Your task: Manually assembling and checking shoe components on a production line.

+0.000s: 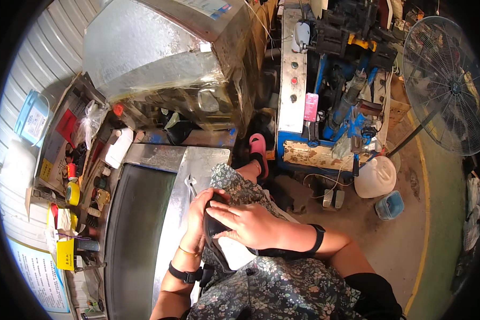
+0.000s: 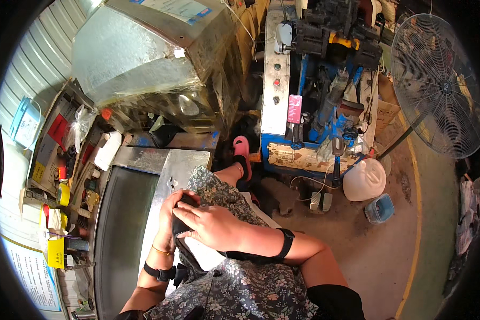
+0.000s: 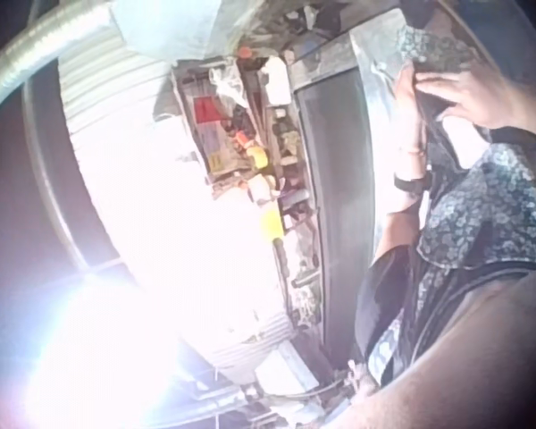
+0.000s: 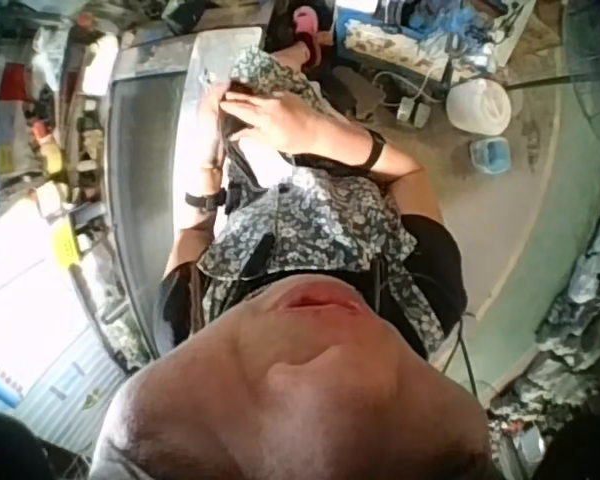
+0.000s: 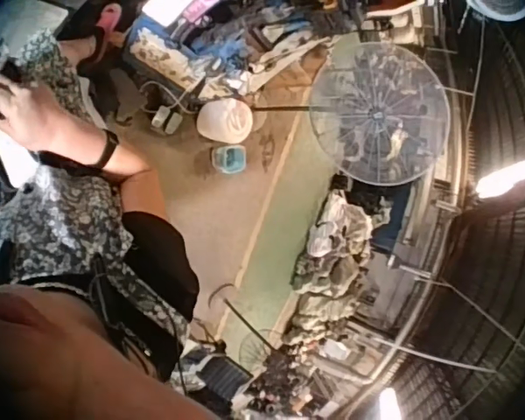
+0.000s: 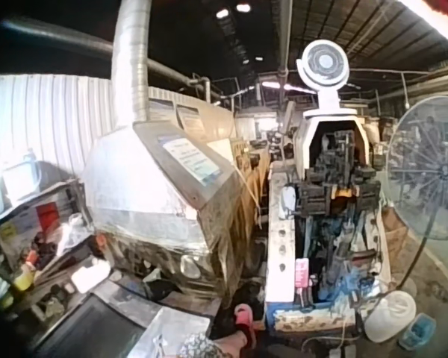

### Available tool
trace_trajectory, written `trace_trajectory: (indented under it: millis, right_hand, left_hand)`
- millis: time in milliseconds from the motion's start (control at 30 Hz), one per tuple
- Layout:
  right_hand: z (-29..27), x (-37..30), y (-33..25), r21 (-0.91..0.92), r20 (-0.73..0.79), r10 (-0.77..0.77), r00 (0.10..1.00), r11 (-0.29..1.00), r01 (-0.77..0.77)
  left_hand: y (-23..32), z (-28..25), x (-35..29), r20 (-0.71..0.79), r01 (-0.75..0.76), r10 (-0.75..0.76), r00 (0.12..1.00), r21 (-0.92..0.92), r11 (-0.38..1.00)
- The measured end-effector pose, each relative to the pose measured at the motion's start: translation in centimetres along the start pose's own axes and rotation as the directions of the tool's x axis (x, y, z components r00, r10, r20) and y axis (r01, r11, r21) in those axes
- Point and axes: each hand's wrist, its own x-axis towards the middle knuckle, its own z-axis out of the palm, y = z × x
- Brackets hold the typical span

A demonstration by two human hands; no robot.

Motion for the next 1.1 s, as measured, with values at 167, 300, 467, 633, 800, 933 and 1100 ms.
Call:
trace_trajectory:
  millis: [167, 300, 467, 633, 800, 933, 1100]
  right_hand:
    - [-1.0, -0.5, 0.0, 0.025, 0.104, 0.056, 0.993, 0.998, -0.059]
    - [3.3, -5.1, 2.6, 0.259, -0.076, 0.053, 0.996, 0.965, -0.032]
    - [7.4, -11.6, 4.1, 0.397, 0.199, 0.618, 0.760, 0.658, -0.640]
    - [0.7, -4.9, 4.9, 0.741, 0.220, 0.526, 0.821, 0.457, -0.492]
    - [7.7, -7.5, 4.9, 0.746, 0.374, 0.790, 0.486, 0.056, -0.664]
    - [4.5, -4.6, 3.5, 0.423, 0.554, 0.654, 0.516, 0.313, -0.850]
    - [5.2, -3.8, 3.2, -0.202, 0.202, 0.416, 0.886, 0.903, -0.378]
  left_hand:
    - [0.1, 1.9, -1.8, -0.059, -0.202, 0.209, 0.976, 0.107, 0.973]
    - [1.1, 2.5, -5.2, 0.406, -0.666, 0.580, 0.706, 0.658, 0.350]
    - [1.3, 0.9, -3.3, 0.287, -0.522, 0.526, 0.800, 0.766, 0.376]
    - [2.9, 0.5, -1.1, -0.023, -0.164, 0.170, 0.985, 0.171, 0.972]
    - [-1.7, -1.3, -3.4, -0.037, -0.205, 0.212, 0.977, 0.150, 0.967]
    - [-1.6, -2.0, -4.2, -0.041, -0.139, 0.145, 0.989, 0.120, 0.983]
    - [-2.0, -3.2, -3.3, -0.016, -0.219, 0.229, 0.973, 0.235, 0.947]
